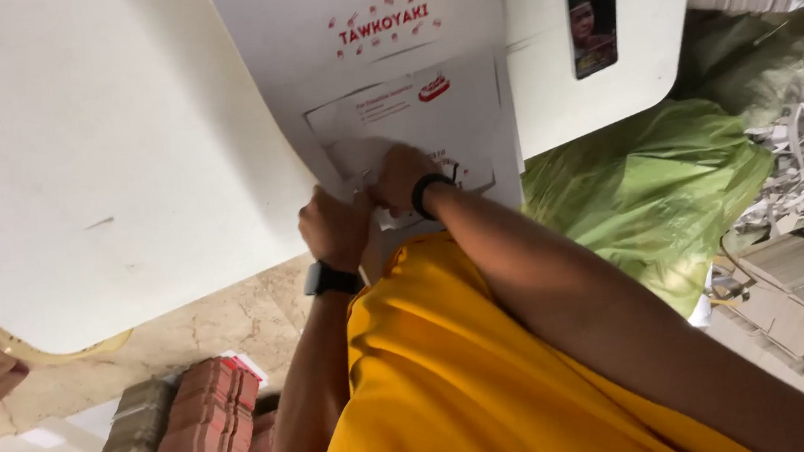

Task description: Manually punching out pre-cut cardboard shapes from a sheet and stacking the results.

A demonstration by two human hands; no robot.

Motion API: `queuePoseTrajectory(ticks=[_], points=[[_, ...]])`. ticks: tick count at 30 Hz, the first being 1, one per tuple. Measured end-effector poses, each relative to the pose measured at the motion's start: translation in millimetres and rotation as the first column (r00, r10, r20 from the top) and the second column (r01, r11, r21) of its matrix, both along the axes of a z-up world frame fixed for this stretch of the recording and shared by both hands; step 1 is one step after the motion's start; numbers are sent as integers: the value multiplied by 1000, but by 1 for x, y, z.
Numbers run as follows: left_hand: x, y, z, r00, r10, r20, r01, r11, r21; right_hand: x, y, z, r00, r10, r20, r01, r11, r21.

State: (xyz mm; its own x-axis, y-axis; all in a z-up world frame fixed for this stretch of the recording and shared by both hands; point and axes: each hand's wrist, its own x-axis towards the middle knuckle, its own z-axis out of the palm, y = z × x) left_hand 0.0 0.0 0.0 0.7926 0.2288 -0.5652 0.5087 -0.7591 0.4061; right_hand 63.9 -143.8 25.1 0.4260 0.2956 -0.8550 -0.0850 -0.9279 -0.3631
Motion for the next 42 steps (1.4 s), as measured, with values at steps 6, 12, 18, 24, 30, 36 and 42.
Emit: queuePoseTrajectory(ticks=[6,12,18,24,30,36,42], points=[[50,1,56,982,-154,-113,115,951,-288,2,-18,-2,863,-485,-142,494,868,40],[91,2,-39,986,-52,-156,-4,940,-340,13,-45,-28,847,-511,-148,515,857,-15],[108,-35,-70,987,-153,-45,144,975,-171,8,-82,-90,780,-595,-194,621,776,114],[118,-63,-95,975,-193,-107,189,981,-47,31,-106,-98,360,-894,-269,929,369,17],[98,-94,-76,922,-366,128,347,926,145,45,-93,-83,345,-920,-185,939,339,62],[96,-78,-106,973,-230,19,224,963,151,41,-96,-66,321,-924,-210,946,304,110],[89,-66,-54,996,41,-76,-59,968,-245,-5,-134,-110,301,-925,-230,931,233,281]])
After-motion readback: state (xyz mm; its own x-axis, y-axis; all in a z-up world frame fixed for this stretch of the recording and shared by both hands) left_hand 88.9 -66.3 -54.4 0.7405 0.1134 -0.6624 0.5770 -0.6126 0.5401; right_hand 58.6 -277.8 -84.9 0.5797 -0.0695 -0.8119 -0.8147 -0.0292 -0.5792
